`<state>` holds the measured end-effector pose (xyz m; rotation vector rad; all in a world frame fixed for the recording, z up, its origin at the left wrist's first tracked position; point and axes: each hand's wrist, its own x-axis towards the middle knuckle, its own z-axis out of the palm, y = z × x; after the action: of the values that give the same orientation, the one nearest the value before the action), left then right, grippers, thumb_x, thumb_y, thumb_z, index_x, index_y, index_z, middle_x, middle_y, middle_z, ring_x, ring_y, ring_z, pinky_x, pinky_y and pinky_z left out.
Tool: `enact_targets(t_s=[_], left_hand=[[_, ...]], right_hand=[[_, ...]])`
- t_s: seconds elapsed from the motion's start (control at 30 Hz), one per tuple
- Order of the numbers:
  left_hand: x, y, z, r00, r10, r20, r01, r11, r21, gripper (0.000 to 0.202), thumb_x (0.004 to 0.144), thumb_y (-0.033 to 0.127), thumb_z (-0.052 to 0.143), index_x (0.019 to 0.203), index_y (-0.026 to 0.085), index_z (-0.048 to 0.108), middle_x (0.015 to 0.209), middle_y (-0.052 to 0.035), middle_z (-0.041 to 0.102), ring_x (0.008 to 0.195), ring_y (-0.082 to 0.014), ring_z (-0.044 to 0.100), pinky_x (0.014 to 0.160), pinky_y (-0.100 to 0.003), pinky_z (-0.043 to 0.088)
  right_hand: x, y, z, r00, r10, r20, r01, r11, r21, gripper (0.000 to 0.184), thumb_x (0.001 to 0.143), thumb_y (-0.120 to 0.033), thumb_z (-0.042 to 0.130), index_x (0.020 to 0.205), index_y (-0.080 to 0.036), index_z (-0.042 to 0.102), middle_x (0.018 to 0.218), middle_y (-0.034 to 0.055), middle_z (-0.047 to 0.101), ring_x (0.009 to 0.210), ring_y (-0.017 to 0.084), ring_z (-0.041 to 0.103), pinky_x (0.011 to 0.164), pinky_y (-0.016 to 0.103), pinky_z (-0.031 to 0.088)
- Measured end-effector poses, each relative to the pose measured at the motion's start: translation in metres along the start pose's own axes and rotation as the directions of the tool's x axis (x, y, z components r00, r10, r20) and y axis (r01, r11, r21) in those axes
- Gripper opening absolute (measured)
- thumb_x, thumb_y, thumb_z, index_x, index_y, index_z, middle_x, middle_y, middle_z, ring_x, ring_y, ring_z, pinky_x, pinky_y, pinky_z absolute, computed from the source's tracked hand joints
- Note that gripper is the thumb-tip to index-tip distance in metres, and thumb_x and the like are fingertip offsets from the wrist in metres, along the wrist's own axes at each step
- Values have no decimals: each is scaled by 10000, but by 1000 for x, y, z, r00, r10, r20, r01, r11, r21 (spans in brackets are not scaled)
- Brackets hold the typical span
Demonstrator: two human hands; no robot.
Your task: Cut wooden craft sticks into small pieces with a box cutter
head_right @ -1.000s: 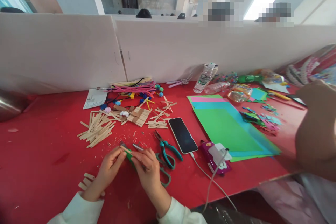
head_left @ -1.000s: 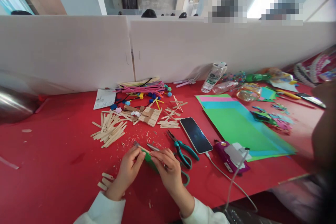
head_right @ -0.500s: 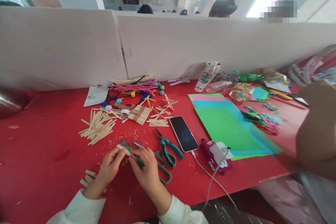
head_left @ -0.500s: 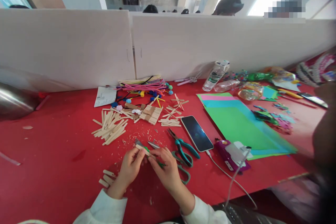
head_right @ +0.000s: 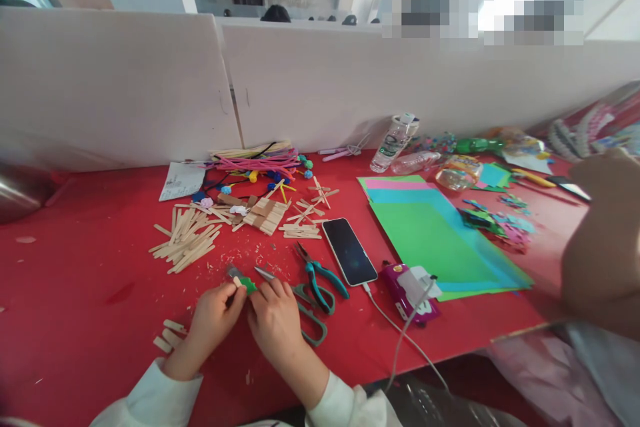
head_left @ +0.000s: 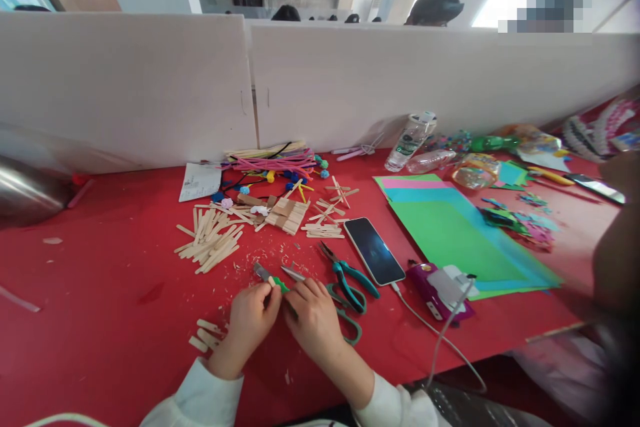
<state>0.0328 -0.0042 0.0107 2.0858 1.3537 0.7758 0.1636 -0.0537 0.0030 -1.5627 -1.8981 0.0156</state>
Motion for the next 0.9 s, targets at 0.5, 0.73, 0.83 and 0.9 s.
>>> enact_targets(t_s=[0.5, 0.73, 0.83, 0.9], left_hand=[[-7, 1, 1, 995, 71, 64, -75, 995, 64, 322, 818, 284, 365, 503, 221, 378, 459, -25, 533, 411, -139, 458, 456, -252, 243], [-7, 0, 0, 993, 69, 96, -67, 998, -18, 354, 841, 317, 347, 500, 222, 343, 456, -11, 506, 414, -128, 439, 444, -245, 247], [-7, 0, 1, 993, 52, 107, -47, 997, -53, 352, 836, 324, 356, 500, 220, 353, 462, -10, 503, 424, -128, 437, 449, -245, 250], [-6, -1, 2, 993, 34, 110, -25, 997, -77, 351, 832, 333, 364, 501, 218, 360, 463, -5, 496, 428, -125, 428, 450, -244, 249]], right_hand=[[1, -6, -3, 994, -32, 105, 45, 992, -117, 138, 660, -79, 611, 703, -211, 606, 656, 27, 611, 682, 211, 499, 633, 332, 333], [-1, -5, 3, 998, -16, 63, 20, 998, -66, 151, 634, -69, 610, 677, -211, 581, 648, 13, 598, 693, 200, 487, 638, 313, 322], [-1, -5, 4, 999, -4, 44, 5, 999, -32, 156, 635, -61, 582, 656, -215, 561, 638, 12, 589, 687, 194, 484, 639, 308, 322], [0, -6, 4, 1000, 9, 28, -9, 1000, -6, 157, 629, -59, 558, 627, -215, 539, 625, 11, 580, 679, 191, 481, 634, 305, 321]])
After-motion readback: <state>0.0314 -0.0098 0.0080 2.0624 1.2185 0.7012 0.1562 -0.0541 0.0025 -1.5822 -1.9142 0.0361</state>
